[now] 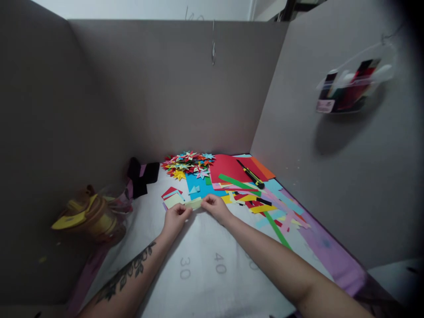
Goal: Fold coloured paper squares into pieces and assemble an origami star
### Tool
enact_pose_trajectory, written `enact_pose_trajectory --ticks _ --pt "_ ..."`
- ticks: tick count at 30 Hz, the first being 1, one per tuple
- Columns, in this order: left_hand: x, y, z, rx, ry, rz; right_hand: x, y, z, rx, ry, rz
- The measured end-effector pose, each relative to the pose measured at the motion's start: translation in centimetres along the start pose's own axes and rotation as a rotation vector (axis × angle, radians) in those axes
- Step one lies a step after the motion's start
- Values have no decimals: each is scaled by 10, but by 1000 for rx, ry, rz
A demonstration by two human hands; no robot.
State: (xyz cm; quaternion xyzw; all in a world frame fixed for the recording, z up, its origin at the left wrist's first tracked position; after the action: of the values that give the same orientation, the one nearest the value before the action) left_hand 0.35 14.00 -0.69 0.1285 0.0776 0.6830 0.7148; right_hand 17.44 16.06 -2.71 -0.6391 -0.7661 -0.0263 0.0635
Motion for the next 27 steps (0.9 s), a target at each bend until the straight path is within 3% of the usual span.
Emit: enact_pose_trajectory --ticks 7,16,27 --pt "0 -1 -7 -65 27 -9 0 -7 5 42 -14 -54" --pt "-1 -7 -14 -164 91 -58 -5 -2 3 108 -47 24" --pt "-1 0 -13 -156 95 14 -6 -5 10 235 -115 102"
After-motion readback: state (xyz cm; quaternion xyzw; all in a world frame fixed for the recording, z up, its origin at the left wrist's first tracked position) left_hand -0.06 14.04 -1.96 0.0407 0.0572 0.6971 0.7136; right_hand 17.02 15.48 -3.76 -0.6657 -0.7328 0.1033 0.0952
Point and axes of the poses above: each hand's wrist, its own x-axis towards the middle knuckle, its own y-axis out of the back of the hand, z = x × y, the point moved 9 cm from there along x, towards the middle knuckle, and after that the axes turned 5 degrees about -z, right-handed, at the moved point
